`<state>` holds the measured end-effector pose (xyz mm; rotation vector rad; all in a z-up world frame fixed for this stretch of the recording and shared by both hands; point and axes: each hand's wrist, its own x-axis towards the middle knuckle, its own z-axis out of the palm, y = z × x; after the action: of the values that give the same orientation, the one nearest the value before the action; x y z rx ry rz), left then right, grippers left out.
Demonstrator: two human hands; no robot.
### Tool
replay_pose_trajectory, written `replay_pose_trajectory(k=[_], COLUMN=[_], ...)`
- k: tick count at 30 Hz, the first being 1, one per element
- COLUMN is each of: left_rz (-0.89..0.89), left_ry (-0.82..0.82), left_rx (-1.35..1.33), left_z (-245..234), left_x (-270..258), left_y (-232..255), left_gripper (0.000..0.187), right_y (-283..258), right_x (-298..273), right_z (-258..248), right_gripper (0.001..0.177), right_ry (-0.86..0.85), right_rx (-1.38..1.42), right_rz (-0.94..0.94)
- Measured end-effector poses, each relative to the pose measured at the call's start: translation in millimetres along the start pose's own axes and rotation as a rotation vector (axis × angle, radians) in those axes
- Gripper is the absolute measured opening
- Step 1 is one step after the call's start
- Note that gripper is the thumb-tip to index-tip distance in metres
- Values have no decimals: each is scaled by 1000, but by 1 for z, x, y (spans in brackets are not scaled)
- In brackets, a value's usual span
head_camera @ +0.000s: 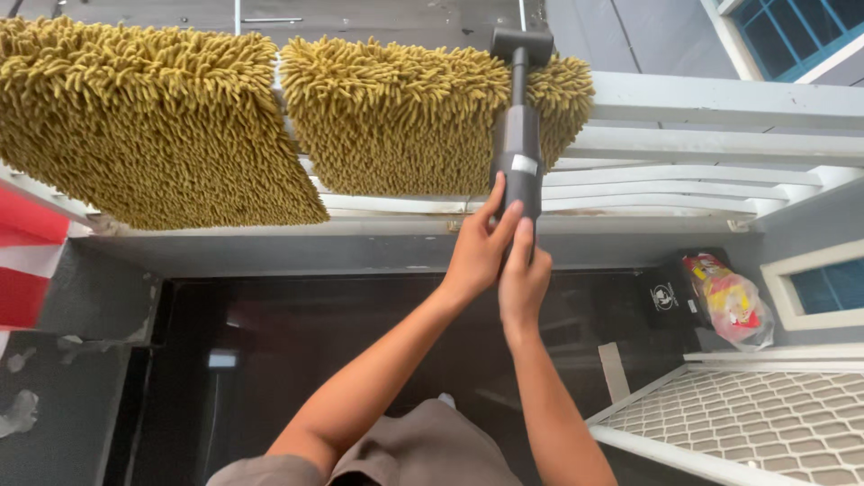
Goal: The person cleans two green shag mats hanging on a balcony railing by hand using a small handheld vacuum.
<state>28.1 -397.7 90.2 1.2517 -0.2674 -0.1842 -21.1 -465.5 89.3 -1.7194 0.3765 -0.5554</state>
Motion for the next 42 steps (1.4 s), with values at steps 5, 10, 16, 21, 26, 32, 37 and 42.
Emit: replay_pose_trajectory(k=[5,10,16,21,26,32,37,42], left_rz=[-55,-28,-4,-71,-30,-75,-20,-52], left_ry=[-12,80,103,81,118,68,70,45], left_rx=[1,18,58,35,107,150,118,169], left_z=[22,25,37,59,49,53,51,38], left_x=[-55,11,-23,-44,18,-54,-6,-15], left_y=[-15,-26,-38,-41,-31,-34,-30,-4], left_gripper=[70,65,66,68,65,67,66,65], right_y=[20,39,39,50,48,47,47,33], right_x=[-40,19,-6,-17,36,-22,20,1], right_z=[-31,-19,-46,-67,-42,-66,-50,-47], right_gripper=[59,58,55,56,58,61,60,61], right_ry=[22,-16,-63,-43,-82,-69,-77,-94], right_rx=[7,-63,-5,35,24,73,75,180], right_rz=[-112,-28,-87,-111,-46,-65,-72,73])
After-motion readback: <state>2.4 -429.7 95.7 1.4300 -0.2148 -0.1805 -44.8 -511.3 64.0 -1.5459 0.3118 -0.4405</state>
